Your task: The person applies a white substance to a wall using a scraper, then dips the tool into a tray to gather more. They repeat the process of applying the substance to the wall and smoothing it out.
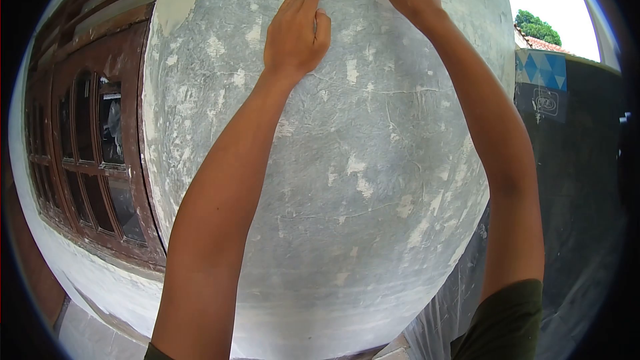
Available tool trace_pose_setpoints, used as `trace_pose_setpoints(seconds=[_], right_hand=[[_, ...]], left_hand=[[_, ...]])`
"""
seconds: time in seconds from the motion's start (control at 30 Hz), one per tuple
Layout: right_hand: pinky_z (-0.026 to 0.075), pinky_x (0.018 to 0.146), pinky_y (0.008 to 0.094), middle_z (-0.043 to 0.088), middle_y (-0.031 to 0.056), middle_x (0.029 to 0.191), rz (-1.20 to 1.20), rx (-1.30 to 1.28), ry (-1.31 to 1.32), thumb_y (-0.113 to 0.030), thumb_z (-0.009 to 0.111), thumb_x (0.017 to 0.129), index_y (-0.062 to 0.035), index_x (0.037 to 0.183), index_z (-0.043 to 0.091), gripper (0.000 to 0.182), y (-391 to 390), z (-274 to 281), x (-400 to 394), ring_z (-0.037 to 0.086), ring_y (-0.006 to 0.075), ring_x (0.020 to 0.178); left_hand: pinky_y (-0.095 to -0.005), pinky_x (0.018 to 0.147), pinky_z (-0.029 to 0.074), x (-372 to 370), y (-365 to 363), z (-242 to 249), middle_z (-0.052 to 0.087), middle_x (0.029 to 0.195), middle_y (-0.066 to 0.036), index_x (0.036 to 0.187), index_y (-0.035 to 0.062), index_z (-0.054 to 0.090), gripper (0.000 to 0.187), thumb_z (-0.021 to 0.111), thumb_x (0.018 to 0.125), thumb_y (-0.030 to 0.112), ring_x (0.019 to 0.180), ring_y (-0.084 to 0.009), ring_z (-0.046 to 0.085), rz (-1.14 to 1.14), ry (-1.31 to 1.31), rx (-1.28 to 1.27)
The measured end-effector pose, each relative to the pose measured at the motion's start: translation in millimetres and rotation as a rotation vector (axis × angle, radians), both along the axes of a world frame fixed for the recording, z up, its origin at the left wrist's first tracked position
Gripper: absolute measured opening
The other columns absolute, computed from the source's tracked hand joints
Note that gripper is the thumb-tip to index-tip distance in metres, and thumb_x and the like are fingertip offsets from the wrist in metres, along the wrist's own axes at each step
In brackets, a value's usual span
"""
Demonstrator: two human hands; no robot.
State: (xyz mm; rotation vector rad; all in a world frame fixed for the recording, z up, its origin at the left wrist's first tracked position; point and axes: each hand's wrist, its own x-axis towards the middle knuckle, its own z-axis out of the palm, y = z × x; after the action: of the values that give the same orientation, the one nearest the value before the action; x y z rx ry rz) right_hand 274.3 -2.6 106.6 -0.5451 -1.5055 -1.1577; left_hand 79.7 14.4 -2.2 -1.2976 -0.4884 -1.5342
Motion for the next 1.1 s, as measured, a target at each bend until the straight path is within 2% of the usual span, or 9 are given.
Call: trace_pose_setpoints(seconds=[0.03,0.13,0.2,0.43,0.5,0.67,0.8,1.03,1.1], right_hand=[[0.050,0.070,0.0542,0.065,0.0295,0.082,0.086,-0.004,0.161,-0.047,0.041,0.103,0.0027,0.077,0.068,0.062,11.1,19.2,-4.5,0.064,0.0484,0.078],[0.050,0.070,0.0549,0.065,0.0297,0.083,0.135,0.036,0.188,-0.039,0.045,0.103,0.0024,0.079,0.068,0.054,25.8,40.2,-3.2,0.065,0.0471,0.077],[0.054,0.070,0.0478,0.068,0.0210,0.083,-0.241,0.115,-0.007,-0.007,0.056,0.086,-0.0042,0.091,0.070,0.016,49.1,43.7,3.0,0.067,0.0403,0.079],[0.055,0.070,0.0478,0.069,0.0204,0.085,-0.177,0.043,-0.104,-0.005,0.054,0.087,-0.0031,0.089,0.070,0.016,1.6,-15.0,-17.7,0.069,0.0367,0.079],[0.050,0.071,0.0549,0.065,0.0294,0.084,0.027,0.056,0.054,-0.030,0.046,0.102,0.0018,0.082,0.069,0.044,4.8,17.2,-18.3,0.066,0.0452,0.080],[0.054,0.071,0.0495,0.069,0.0196,0.086,-0.146,0.114,-0.045,-0.005,0.054,0.086,-0.0025,0.087,0.071,0.016,34.2,31.3,-11.1,0.069,0.0363,0.080],[0.054,0.071,0.0492,0.069,0.0184,0.087,-0.286,0.186,-0.150,-0.006,0.056,0.084,-0.0026,0.085,0.068,0.013,31.0,-20.0,-20.9,0.068,0.0363,0.083],[0.054,0.070,0.0510,0.069,0.0194,0.084,0.088,0.161,-0.048,-0.007,0.056,0.083,-0.0004,0.086,0.066,0.012,5.1,16.4,-11.7,0.067,0.0407,0.077],[0.051,0.072,0.0534,0.067,0.0255,0.085,-0.035,0.138,0.071,-0.028,0.046,0.102,-0.0014,0.085,0.071,0.041,29.1,45.8,-5.7,0.066,0.0434,0.081]], left_hand=[[-0.0427,0.108,0.041,-1.4,-1.2,1.3,0.057,0.137,-0.021,0.132,0.0024,0.057,0.043,0.044,0.095,0.017,0.129,-0.0359,0.052,-0.009,-0.006,-0.031],[-0.0442,0.110,0.041,0.3,-1.5,2.3,0.062,0.126,-0.022,0.125,-0.0034,0.059,0.039,0.045,0.092,0.013,0.123,-0.0366,0.056,-0.004,-0.002,0.033],[-0.0442,0.110,0.042,0.9,-2.7,2.4,0.063,0.126,-0.022,0.125,-0.0033,0.059,0.039,0.045,0.092,0.013,0.124,-0.0366,0.056,-0.004,-0.003,0.032],[-0.0420,0.109,0.041,-1.4,-0.1,2.9,0.057,0.137,-0.019,0.132,0.0039,0.058,0.042,0.043,0.095,0.018,0.130,-0.0358,0.052,-0.011,-0.003,-0.018],[-0.0417,0.108,0.042,-1.5,0.4,2.0,0.057,0.137,-0.019,0.133,0.0037,0.057,0.042,0.043,0.095,0.018,0.130,-0.0355,0.052,-0.001,-0.011,-0.023],[-0.0417,0.107,0.042,-1.7,-2.0,2.3,0.057,0.137,-0.019,0.133,0.0036,0.057,0.043,0.043,0.095,0.018,0.129,-0.0351,0.052,0.002,-0.012,-0.034],[-0.0429,0.109,0.041,-0.4,-2.4,1.9,0.060,0.132,-0.020,0.129,0.0003,0.058,0.041,0.044,0.094,0.016,0.127,-0.0355,0.054,-0.019,-0.015,-0.013],[-0.0423,0.110,0.040,-1.5,-0.3,1.3,0.057,0.138,-0.019,0.133,0.0043,0.057,0.042,0.043,0.095,0.017,0.130,-0.0356,0.051,-0.006,-0.013,-0.036],[-0.0424,0.111,0.040,-1.9,1.5,1.6,0.057,0.138,-0.019,0.133,0.0041,0.057,0.043,0.043,0.095,0.017,0.130,-0.0356,0.051,-0.003,-0.008,-0.031]])
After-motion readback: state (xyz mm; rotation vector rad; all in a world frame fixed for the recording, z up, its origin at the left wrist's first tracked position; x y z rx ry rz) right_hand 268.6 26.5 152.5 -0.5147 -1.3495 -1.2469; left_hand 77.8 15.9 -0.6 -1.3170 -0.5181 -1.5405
